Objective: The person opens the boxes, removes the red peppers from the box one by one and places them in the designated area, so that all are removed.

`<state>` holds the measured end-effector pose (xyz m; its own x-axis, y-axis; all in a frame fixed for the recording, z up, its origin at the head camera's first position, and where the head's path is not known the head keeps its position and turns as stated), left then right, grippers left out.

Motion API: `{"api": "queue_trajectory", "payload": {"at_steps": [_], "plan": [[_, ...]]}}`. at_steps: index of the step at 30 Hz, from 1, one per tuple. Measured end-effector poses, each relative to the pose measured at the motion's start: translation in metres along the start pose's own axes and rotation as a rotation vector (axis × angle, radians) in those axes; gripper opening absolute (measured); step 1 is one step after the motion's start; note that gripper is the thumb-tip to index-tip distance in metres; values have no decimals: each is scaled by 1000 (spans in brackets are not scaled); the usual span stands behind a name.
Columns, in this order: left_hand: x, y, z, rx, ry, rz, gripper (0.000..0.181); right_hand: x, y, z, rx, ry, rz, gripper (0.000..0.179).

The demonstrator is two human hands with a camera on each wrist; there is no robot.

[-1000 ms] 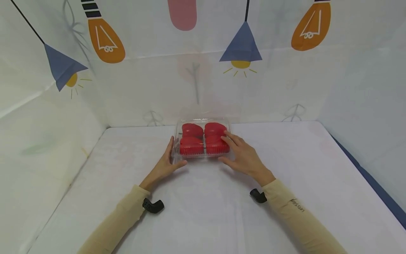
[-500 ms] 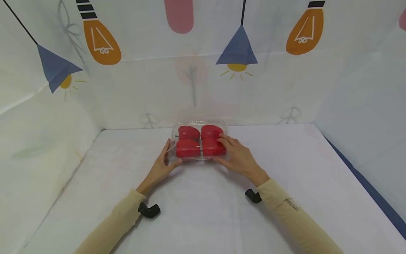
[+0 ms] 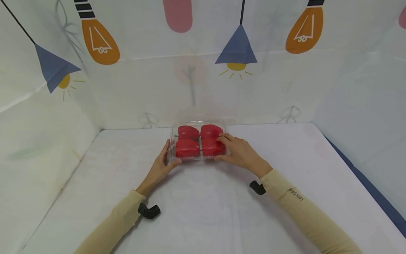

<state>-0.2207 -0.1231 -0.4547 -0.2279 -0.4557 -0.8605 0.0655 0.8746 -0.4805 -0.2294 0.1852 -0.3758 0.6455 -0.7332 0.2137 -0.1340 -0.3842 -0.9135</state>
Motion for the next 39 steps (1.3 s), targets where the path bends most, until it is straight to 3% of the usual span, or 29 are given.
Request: {"api": "queue_trajectory", "payload": {"at_steps": [7,14,20,25,32,39], "plan": [[3,0,1,7,14,28,98,-2,-2,-1,21,-52,3,61],[-5,-2,-3,4,10,28,96,-4,-5,-4,6,-89,65,63],[-7,-3,-3,1,9,32,95,0,-4,-4,72,-135,214,63],[1,-3,-1,15,-17,23,97,8,-1,-3,123,-160,332,64],[3,-7,0,0,-19,18,96,18,4,-1,98,-249,460,64],[5,-1,0,26,-14,43,95,19,3,3,113,-256,527,60]]}}
Point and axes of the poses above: each hand's wrist, its own z-axis away from the middle knuckle, its own y-axis out of the palm, x = y × z, the point moved 1 cm from there along -z, towards the middle knuckle, and after that the axes turned 2 degrees about -x, right-handed, at the moved point
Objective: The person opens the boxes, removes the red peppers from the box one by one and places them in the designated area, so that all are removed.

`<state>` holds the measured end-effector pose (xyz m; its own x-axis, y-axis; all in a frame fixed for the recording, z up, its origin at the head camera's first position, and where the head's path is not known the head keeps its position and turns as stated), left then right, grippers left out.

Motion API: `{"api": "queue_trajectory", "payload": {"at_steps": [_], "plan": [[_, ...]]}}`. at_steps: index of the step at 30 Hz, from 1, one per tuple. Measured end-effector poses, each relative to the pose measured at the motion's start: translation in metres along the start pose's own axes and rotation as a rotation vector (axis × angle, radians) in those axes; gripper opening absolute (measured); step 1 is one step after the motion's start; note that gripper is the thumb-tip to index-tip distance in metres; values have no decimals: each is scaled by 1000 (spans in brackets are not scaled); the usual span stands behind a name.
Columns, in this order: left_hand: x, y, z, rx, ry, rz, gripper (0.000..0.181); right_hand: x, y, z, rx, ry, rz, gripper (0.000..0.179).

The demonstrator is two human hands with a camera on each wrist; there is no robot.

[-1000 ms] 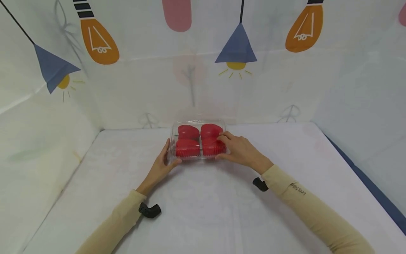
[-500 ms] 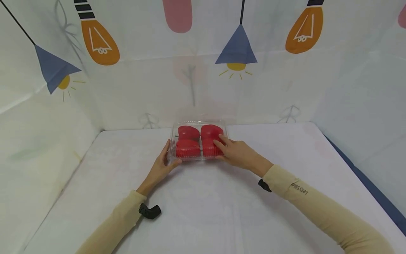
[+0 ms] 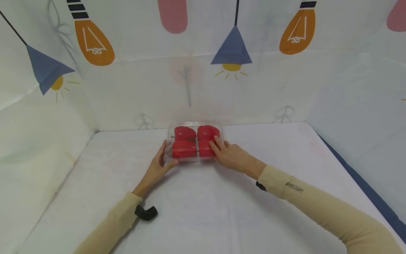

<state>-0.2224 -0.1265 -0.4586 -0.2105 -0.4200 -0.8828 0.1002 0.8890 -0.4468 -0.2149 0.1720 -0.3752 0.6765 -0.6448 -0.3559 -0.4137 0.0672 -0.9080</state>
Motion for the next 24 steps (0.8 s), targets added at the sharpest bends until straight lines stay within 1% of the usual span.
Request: {"api": "queue_trajectory", "payload": {"at_steps": [5,8,10,13,18,24], "plan": [[-1,3,1,-9,-3,12,94,2,-1,1,20,-9,35,60],[-1,4,1,0,-18,11,94,3,-1,3,24,-6,50,59],[-1,5,0,10,-16,8,95,4,-2,4,19,-1,63,59],[-1,2,0,8,0,0,95,6,-2,2,12,12,76,57],[0,-4,2,-23,6,4,96,11,-1,-5,18,18,78,58],[-3,-1,2,4,17,18,97,13,-2,-4,12,65,91,55]]}}
Point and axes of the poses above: each hand's wrist, its own z-axis away from the middle knuckle, its own y-axis out of the palm, x = y × z, the point moved 1 cm from there along -z, towards the middle knuckle, and after that the axes turned 2 degrees about -x, right-handed, at the moved point
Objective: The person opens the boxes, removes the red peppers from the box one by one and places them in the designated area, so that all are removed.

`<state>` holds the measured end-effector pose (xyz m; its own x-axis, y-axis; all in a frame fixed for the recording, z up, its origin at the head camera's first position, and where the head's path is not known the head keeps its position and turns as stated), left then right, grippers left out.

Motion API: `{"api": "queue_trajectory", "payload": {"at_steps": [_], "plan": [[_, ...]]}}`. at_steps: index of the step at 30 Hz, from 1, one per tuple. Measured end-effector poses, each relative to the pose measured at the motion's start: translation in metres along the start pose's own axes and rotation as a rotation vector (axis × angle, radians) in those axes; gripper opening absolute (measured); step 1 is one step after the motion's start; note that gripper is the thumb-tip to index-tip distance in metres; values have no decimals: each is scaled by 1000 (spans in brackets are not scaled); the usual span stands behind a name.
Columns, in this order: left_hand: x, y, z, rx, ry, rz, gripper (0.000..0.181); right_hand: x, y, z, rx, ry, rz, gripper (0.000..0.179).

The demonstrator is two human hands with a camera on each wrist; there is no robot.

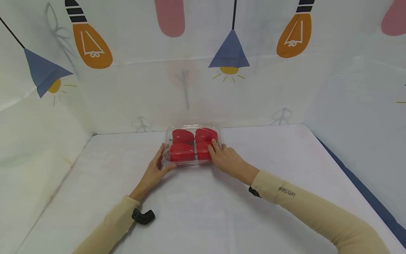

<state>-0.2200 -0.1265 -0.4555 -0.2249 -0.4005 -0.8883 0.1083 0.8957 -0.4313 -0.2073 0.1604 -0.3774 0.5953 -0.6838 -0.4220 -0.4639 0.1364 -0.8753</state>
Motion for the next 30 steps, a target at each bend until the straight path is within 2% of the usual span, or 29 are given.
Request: {"api": "queue_trajectory", "payload": {"at_steps": [8,13,17,25,30], "plan": [[2,-3,1,-30,-13,-22,96,3,1,-3,-28,15,-32,50],[3,-2,1,-14,5,-1,95,2,2,0,-23,23,-50,51],[2,0,0,-4,-12,8,95,0,3,5,-21,47,-97,53],[6,4,4,-21,-41,16,96,-4,12,13,-152,137,-304,62],[4,2,2,-24,-4,28,96,-11,18,17,-277,218,-437,62]]}}
Point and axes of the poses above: each hand's wrist, its own z-axis away from the middle knuckle, its own y-axis out of the palm, x = y × z, the point moved 1 cm from there along -z, towards the middle knuckle, and after that the axes turned 2 degrees about -x, right-handed, at the moved point
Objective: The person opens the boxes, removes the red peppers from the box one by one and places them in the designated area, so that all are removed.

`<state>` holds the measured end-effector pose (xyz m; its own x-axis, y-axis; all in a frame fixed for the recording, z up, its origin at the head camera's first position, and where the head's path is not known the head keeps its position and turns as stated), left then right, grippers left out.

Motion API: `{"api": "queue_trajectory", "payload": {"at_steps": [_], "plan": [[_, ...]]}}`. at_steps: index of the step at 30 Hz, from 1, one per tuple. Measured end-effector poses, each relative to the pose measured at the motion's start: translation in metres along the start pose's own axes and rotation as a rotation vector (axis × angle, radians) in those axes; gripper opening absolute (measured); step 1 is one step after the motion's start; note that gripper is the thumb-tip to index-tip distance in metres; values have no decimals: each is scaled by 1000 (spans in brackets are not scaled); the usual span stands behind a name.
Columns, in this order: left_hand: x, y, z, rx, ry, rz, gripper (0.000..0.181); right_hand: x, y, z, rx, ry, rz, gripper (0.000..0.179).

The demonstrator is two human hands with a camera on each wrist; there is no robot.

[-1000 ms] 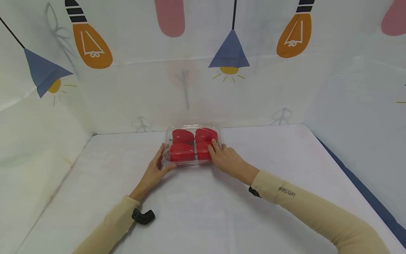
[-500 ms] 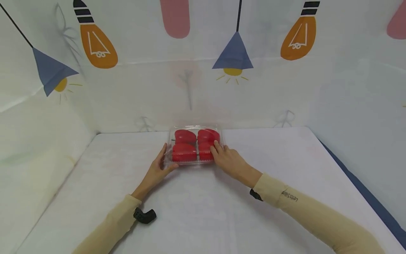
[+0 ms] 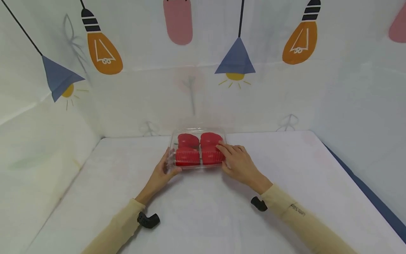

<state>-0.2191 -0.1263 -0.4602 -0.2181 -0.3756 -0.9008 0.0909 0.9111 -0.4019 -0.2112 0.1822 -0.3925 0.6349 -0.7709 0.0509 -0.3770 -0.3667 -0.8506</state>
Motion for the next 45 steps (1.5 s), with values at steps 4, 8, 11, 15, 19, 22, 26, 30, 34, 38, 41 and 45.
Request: {"api": "queue_trajectory", "payload": {"at_steps": [4,8,11,15,19,22,26,30,34,38,41,45], "plan": [[-2,-1,-1,0,-1,-8,96,-8,0,0,-84,63,-174,66],[-14,-5,3,27,19,17,95,-14,-6,-7,-144,109,-331,75],[-28,-8,8,35,39,44,95,-19,-10,-18,-172,133,-412,80],[-34,-8,11,21,51,71,93,-25,-13,-35,-208,170,-505,79],[-33,-6,10,13,40,61,93,-28,-18,-50,-221,216,-593,74],[-33,-6,10,11,35,74,93,-25,-25,-59,-216,240,-683,71],[-35,-8,10,32,37,99,94,-22,-31,-68,-199,258,-757,69],[-36,-11,11,44,17,71,95,-26,-28,-76,-155,282,-815,69],[-37,-10,12,51,8,61,95,-32,-22,-80,-98,343,-873,71],[-40,-9,12,53,1,42,94,-37,-18,-82,-7,404,-905,78],[-42,-9,12,45,-4,28,93,-38,-16,-83,65,438,-902,82],[-44,-10,13,45,-16,28,92,-40,-13,-84,143,484,-874,85]]}}
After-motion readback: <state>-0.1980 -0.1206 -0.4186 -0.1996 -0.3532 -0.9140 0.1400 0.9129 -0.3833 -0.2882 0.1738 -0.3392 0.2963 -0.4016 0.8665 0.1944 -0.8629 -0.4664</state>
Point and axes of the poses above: each hand's wrist, its own z-axis away from the middle knuckle, its own y-axis out of the palm, x = y × z, the point moved 1 cm from there along -z, towards the middle knuckle, and after that the axes turned 2 degrees about -x, right-handed, at the moved point
